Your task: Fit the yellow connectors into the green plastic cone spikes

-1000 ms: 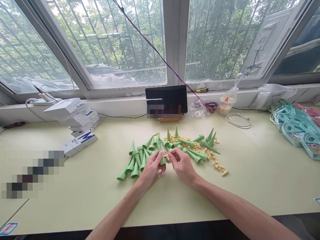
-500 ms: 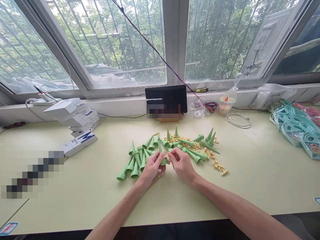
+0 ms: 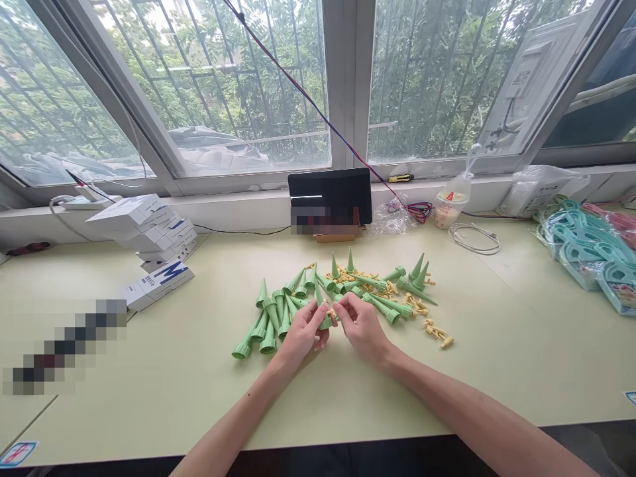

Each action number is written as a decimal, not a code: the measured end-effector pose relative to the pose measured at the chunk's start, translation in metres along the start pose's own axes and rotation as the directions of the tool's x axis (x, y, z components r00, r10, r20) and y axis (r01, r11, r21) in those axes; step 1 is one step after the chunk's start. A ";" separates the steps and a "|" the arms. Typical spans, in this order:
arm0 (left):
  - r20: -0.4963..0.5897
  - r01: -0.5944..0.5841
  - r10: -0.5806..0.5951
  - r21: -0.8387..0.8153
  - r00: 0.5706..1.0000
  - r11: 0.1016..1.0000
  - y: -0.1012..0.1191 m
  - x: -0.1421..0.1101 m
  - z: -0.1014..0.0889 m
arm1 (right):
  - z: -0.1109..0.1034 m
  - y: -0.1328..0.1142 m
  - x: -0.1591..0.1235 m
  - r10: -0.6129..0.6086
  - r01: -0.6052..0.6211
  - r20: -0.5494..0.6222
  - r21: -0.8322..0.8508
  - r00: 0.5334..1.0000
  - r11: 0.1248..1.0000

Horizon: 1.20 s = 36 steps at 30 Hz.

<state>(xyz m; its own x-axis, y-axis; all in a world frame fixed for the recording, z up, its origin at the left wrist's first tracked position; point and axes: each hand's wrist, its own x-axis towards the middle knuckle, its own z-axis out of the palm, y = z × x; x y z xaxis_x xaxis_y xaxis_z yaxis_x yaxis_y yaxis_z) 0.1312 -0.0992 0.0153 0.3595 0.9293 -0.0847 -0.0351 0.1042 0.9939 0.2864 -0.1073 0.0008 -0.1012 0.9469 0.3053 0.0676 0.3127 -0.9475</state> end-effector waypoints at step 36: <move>0.017 -0.002 0.000 0.115 1.000 0.993 -0.001 -0.002 0.002 | 0.000 0.002 0.003 0.004 -0.007 -0.027 -0.123 1.000 0.992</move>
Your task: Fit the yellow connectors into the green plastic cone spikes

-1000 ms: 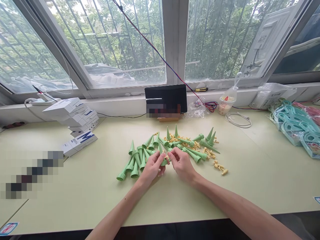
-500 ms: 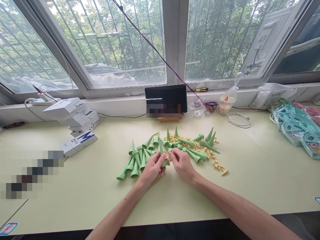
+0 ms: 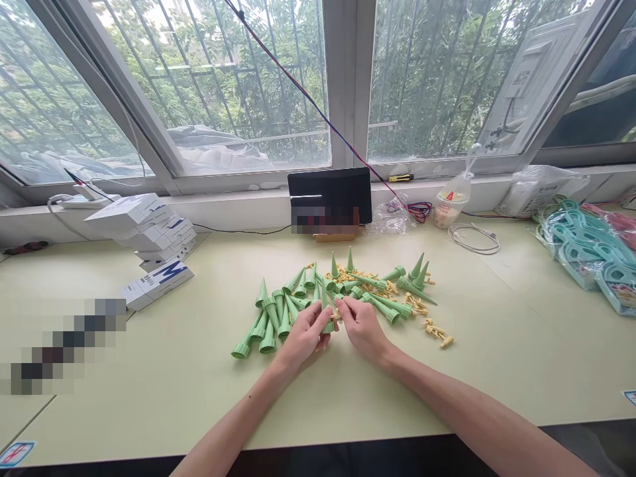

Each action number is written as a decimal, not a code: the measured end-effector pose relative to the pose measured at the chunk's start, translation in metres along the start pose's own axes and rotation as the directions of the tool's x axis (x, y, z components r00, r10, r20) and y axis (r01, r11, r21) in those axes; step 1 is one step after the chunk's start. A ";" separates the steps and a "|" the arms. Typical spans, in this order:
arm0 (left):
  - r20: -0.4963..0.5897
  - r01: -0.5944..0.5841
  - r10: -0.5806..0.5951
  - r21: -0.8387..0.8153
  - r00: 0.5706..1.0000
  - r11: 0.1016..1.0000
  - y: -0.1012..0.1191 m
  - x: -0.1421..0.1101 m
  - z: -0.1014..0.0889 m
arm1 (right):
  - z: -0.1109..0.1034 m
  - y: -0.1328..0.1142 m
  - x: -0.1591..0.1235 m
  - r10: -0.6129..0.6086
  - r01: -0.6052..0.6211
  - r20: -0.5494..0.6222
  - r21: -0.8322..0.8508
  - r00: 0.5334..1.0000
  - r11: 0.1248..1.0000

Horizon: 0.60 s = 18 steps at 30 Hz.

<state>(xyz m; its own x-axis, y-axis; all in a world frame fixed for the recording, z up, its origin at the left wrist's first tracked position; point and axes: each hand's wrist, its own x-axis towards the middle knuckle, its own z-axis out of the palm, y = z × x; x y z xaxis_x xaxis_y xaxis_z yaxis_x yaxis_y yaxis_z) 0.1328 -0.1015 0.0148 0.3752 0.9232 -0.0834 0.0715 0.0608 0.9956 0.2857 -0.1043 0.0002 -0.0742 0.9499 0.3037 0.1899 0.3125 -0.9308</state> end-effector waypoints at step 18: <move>0.005 -0.038 0.038 0.007 0.999 0.999 -0.006 0.001 -0.001 | 0.003 0.007 -0.003 -0.040 0.041 0.079 -0.017 0.996 0.999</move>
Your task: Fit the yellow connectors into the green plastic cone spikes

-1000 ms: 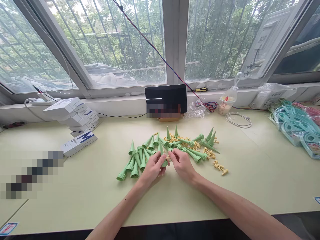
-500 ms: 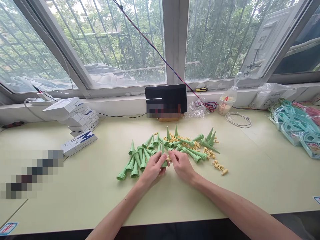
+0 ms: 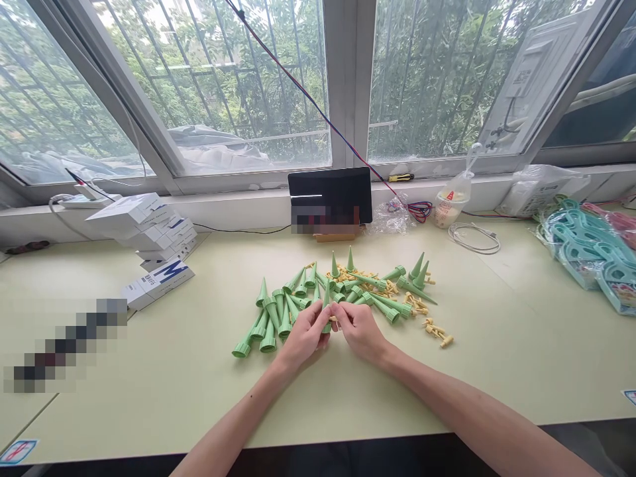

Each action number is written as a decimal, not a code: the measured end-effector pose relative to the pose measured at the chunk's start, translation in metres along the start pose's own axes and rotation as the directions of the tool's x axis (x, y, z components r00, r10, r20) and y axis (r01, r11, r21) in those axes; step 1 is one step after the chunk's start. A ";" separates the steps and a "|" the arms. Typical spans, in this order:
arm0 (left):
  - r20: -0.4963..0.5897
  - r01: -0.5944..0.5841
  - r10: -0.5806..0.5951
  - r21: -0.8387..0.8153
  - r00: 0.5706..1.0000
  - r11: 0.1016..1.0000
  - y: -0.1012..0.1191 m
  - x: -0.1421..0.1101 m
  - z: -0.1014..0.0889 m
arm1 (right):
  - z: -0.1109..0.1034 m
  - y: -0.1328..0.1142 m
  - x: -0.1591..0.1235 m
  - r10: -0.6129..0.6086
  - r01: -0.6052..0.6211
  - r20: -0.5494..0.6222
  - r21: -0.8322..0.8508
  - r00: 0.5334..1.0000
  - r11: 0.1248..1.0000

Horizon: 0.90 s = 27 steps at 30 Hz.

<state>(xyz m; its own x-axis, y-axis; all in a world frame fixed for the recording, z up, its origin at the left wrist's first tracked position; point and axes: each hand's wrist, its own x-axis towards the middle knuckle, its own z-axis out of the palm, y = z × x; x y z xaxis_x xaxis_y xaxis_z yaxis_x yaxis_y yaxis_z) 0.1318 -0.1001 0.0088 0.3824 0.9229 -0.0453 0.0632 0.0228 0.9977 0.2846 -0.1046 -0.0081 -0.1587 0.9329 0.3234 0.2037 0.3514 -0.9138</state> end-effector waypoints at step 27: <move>-0.077 -0.060 0.068 0.101 0.995 0.993 0.004 -0.001 0.001 | 0.000 -0.001 0.002 0.044 -0.044 -0.064 -0.001 0.997 0.999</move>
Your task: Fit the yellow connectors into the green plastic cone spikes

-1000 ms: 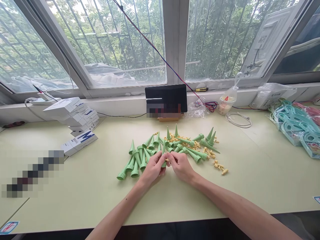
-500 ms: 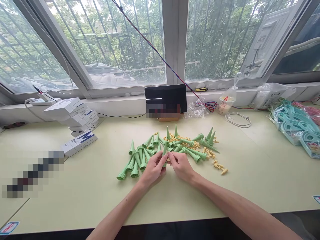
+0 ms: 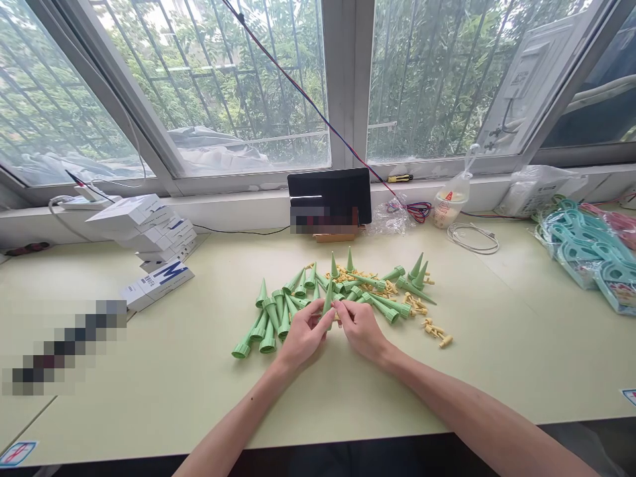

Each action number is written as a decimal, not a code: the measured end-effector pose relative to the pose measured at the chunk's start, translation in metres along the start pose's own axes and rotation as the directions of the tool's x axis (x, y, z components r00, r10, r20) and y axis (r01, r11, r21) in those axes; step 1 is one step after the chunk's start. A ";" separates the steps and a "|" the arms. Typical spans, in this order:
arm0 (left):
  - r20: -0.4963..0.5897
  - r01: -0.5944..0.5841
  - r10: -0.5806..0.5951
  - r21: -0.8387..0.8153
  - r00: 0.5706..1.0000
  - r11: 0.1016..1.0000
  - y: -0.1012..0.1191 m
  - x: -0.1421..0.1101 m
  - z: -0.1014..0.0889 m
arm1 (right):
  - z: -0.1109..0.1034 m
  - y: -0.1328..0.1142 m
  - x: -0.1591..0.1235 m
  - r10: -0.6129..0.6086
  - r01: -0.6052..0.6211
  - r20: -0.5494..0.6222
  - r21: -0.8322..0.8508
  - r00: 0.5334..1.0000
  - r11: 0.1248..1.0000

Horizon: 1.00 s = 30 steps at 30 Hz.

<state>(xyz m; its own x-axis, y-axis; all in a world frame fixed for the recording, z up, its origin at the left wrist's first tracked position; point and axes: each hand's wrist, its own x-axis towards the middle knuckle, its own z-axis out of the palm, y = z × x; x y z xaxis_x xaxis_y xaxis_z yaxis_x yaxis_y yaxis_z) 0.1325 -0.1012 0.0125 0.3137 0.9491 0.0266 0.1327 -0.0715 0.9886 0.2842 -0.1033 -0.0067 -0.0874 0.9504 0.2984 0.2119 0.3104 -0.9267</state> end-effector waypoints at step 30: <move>-0.025 0.023 -0.023 0.003 0.999 1.000 0.001 0.001 0.000 | -0.004 -0.005 0.004 0.022 -0.023 -0.073 -0.005 0.997 1.000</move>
<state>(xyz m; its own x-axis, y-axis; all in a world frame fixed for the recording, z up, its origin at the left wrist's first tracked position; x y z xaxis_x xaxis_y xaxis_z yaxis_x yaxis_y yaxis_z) 0.1325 -0.1005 0.0135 0.2873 0.9578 0.0079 0.1427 -0.0509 0.9885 0.2869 -0.1015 0.0002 -0.0111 0.9559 0.2936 0.2186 0.2888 -0.9321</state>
